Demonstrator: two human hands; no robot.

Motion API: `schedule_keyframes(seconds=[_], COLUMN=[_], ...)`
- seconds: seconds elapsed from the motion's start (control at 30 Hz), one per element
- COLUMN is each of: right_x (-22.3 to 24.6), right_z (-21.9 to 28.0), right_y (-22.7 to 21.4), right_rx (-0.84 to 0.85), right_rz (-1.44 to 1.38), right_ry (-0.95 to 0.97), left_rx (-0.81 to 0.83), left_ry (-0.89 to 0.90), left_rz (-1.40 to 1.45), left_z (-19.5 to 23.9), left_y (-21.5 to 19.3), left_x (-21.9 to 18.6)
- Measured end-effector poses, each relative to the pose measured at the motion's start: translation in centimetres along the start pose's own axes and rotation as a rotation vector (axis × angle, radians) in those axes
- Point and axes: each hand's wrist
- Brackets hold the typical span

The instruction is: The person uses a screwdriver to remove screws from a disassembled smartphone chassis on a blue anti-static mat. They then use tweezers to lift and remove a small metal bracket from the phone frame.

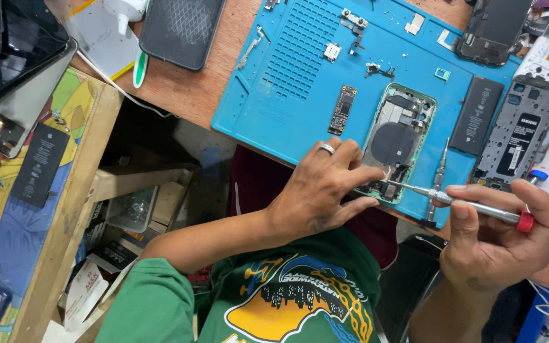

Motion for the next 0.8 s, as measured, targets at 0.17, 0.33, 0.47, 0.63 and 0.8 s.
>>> schedule_keyframes(seconds=[0.17,0.33,0.47,0.63,0.8], right_x=[-0.3,-1.0,-1.5,-2.0,-1.7], right_z=[0.4,0.3,0.1,0.4,0.6], right_y=[-0.4,-1.1,-2.2,-2.2,-1.4], right_rx=[0.026,-0.043,-0.045,-0.084,-0.140], right_rz=[-0.009,-0.007,0.164,0.150,0.149], right_ry=[-0.075,-0.083,-0.147,-0.120,-0.159], left_rx=[-0.074,-0.099,-0.097,-0.104,-0.101], left_ry=[-0.018,-0.031,-0.053,-0.058,-0.057], left_rz=[0.070,0.067,0.067,0.060,0.063], left_z=[-0.1,-0.1,-0.1,-0.1,-0.2], left_y=[-0.1,-0.1,0.0,0.1,0.2], left_x=[0.1,0.2,0.1,0.0,0.1])
Point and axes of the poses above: each hand's wrist, its own z-axis away from the middle knuckle, its own y-axis out of the palm, x = y × z, and after that the axes turned 11 degrees about -y, right-handed
